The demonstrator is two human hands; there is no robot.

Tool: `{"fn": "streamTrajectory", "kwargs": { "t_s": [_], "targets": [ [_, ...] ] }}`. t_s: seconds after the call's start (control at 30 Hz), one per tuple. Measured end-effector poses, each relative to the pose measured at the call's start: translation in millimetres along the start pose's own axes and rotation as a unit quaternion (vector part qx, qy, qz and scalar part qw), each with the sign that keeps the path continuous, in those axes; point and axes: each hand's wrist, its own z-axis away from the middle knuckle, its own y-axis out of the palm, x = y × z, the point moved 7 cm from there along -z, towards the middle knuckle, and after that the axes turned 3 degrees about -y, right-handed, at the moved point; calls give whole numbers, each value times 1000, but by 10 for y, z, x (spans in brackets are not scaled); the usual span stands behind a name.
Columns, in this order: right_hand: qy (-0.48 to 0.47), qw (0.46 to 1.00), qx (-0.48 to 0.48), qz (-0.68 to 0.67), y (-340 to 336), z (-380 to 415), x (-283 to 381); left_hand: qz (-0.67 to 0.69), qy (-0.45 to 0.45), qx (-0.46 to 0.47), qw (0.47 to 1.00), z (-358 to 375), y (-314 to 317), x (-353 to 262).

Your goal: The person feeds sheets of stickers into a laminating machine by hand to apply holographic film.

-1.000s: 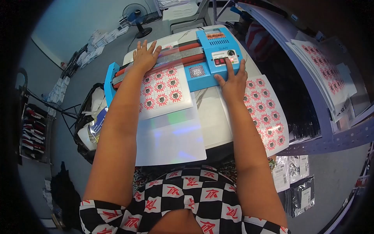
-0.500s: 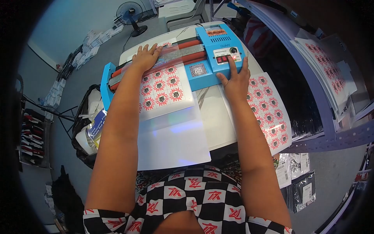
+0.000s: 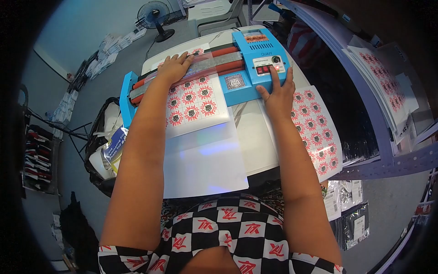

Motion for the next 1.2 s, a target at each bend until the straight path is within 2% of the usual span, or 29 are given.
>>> {"fn": "streamTrajectory", "kwargs": {
  "t_s": [1.2],
  "targets": [
    [-3, 1000, -4, 0, -7, 7, 9, -18, 17, -36, 999, 210, -93, -63]
  ]
}}
